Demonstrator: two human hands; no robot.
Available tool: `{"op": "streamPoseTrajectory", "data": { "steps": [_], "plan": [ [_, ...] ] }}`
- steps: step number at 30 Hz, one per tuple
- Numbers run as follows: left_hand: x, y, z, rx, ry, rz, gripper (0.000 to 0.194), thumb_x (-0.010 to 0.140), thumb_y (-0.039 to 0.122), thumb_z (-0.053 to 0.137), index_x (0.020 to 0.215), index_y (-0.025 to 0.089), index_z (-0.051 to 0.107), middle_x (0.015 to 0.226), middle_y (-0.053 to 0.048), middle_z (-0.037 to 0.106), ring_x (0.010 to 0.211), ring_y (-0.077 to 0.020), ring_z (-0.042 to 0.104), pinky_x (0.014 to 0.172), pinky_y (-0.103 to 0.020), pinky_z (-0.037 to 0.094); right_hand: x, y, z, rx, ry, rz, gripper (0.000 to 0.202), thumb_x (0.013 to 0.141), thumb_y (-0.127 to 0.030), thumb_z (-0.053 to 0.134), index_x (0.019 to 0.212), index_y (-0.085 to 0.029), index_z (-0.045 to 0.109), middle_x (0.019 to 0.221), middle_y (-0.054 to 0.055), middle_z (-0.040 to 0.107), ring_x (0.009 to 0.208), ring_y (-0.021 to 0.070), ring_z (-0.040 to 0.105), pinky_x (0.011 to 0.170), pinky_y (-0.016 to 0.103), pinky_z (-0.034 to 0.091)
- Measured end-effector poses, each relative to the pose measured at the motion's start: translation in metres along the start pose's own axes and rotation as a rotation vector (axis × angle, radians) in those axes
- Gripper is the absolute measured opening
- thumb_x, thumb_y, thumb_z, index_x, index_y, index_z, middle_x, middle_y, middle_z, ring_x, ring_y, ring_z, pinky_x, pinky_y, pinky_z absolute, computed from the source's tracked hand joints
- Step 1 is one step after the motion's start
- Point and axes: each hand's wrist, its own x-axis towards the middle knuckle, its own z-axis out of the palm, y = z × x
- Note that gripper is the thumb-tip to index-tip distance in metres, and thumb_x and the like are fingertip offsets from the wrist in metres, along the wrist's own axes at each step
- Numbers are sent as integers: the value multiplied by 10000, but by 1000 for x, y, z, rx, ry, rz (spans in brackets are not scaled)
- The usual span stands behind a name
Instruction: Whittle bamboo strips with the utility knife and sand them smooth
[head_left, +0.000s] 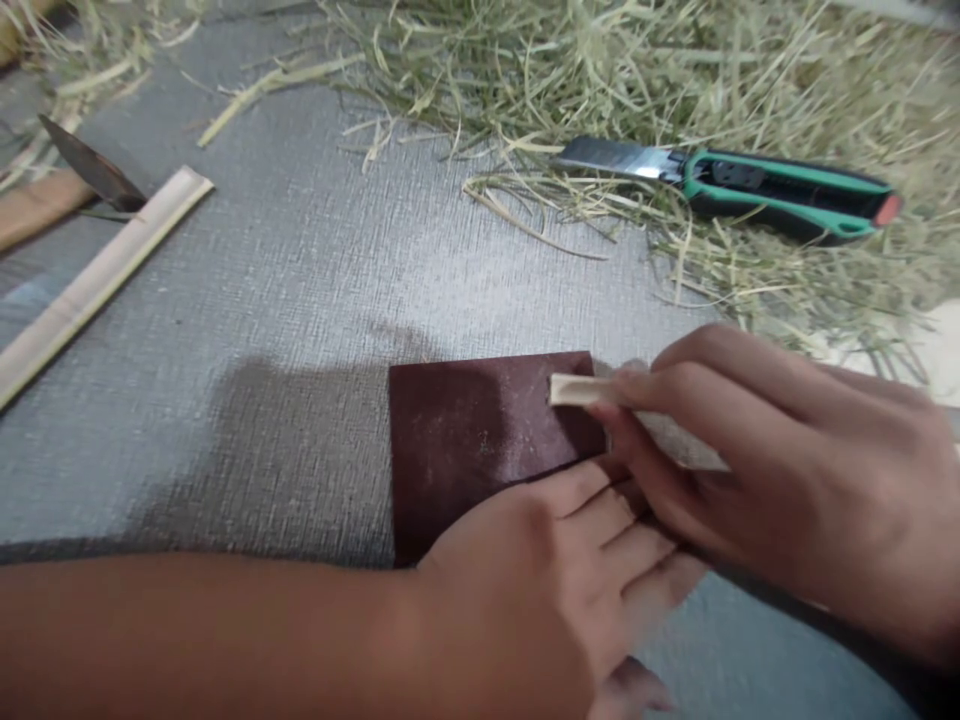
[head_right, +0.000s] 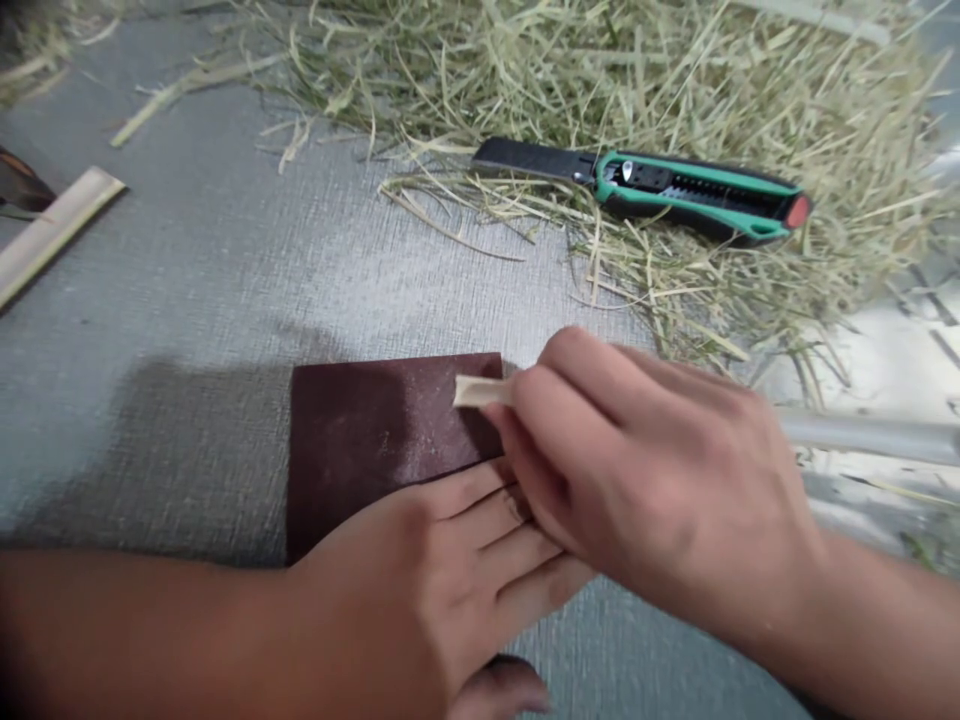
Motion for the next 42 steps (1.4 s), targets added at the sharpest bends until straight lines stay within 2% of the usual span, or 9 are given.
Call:
{"op": "streamPoseTrajectory", "data": {
  "steps": [2,6,10,13,17,20,27,33,42],
  "plan": [
    [0,0,1,-12,13,-4,713,1249,608,607,1793,150,654,1795,-84,707,1700,-283,615,1521,-493,378,2,2,1,-44,-2,-80,274,1190,-336,686,967,-194,759,932,44,755,693,147,650,563,382,384],
    [1,-2,-5,35,-38,1,759,1263,631,540,1851,152,581,1884,-71,612,1751,-259,563,1530,-465,359,4,7,5,-6,11,-9,278,1197,-361,662,1006,-184,757,912,45,701,731,152,676,566,372,351],
    [-1,-4,-12,0,-20,-1,722,1267,621,572,1819,158,619,1836,-68,667,1706,-258,613,1512,-469,368,4,5,8,-44,34,-11,256,1195,-350,690,1035,-166,767,957,53,704,768,151,650,616,351,394],
    [-4,-7,-12,-52,30,3,688,1252,564,656,1772,114,654,1753,-103,742,1621,-282,690,1455,-486,442,3,2,11,-53,60,-38,277,1214,-348,674,1024,-172,772,978,49,706,788,143,602,679,328,418],
    [-5,-9,-9,-101,48,29,712,1252,572,657,1775,90,635,1729,-135,753,1588,-331,716,1432,-542,470,3,2,16,-53,77,-14,338,1245,-351,589,1024,-177,776,979,44,685,743,141,485,677,350,353],
    [-6,-10,-8,-95,49,47,700,1261,568,636,1765,82,641,1717,-147,759,1580,-350,723,1427,-563,476,4,3,20,-26,72,-3,358,1257,-360,546,1038,-179,763,992,45,680,745,140,449,694,357,312],
    [-7,-12,-8,-106,86,56,675,1257,560,642,1737,86,666,1682,-136,784,1550,-343,745,1425,-561,485,2,4,22,-5,50,-4,354,1269,-371,512,1073,-175,732,1046,63,680,798,142,458,732,356,275],
    [-8,-12,-4,-76,121,72,710,1248,588,628,1737,75,665,1686,-154,779,1557,-361,732,1436,-581,476,1,5,22,-20,38,-1,378,1284,-386,492,1088,-177,739,1067,69,684,807,144,478,741,362,311],
    [-7,-9,-4,133,105,78,799,1239,686,590,1757,81,660,1700,-148,772,1553,-349,735,1424,-534,479,4,8,24,-78,49,49,325,1223,-385,555,1093,-168,761,1079,84,690,801,152,509,707,365,328]
  ]
}}
